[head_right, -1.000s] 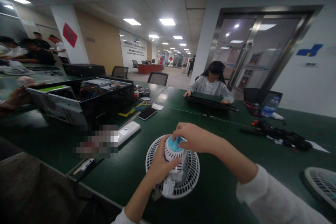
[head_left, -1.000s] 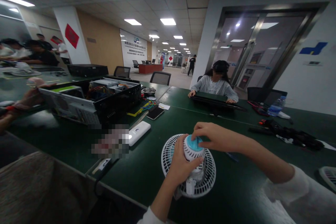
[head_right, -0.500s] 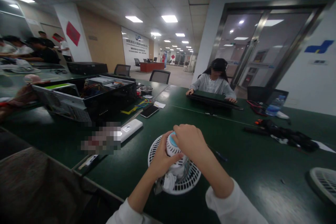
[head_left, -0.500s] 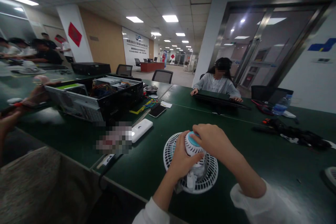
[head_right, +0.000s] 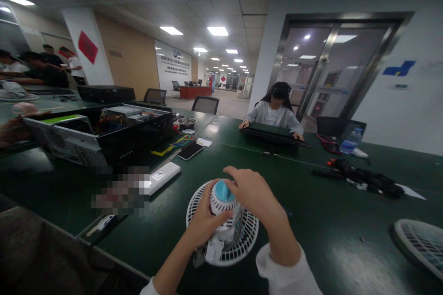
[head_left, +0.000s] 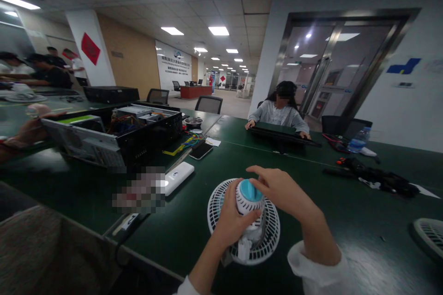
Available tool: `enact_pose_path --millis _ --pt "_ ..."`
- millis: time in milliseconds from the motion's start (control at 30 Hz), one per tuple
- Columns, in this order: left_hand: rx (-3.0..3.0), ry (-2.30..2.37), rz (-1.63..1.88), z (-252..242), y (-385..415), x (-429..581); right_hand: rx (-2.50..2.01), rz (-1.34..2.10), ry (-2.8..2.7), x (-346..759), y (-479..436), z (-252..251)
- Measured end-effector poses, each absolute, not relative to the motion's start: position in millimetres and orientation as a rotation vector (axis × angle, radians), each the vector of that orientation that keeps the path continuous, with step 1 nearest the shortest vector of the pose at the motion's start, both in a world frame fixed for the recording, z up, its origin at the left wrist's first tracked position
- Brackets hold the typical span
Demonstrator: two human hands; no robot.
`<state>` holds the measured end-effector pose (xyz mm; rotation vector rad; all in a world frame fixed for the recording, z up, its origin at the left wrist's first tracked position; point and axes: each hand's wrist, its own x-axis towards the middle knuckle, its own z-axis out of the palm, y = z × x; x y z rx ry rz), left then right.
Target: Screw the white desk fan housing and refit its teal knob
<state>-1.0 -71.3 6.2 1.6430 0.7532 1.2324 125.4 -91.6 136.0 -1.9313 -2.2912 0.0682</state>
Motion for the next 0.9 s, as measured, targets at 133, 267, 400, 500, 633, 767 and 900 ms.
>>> enact_pose_path --millis 133,267,400,500,633,767,900 --pt "1.629 0.746 1.208 9.1 -73.1 -1.7 -1.466 0.327 -2.446 147.2 -90.5 135.7" --pt "1.589 0.738 1.18 10.8 -74.4 -0.9 -1.436 0.375 -2.477 147.4 -87.5 134.0" --pt "1.556 0.749 1.164 11.2 -74.8 -1.0 -1.487 0.342 -2.483 143.3 -89.1 133.8" --pt "1.568 0.737 1.17 11.8 -74.8 -1.7 -1.485 0.353 -2.491 143.5 -90.5 134.3" --pt "1.575 0.743 1.179 12.0 -74.3 -2.0 -1.459 0.401 -2.487 144.1 -88.2 134.1" --pt "1.572 0.745 1.201 10.4 -73.7 -1.4 -1.531 0.338 -2.468 140.5 -88.2 133.6" --pt "1.583 0.74 1.206 9.4 -73.7 -1.1 -1.66 0.197 -2.441 130.3 -90.6 131.8"
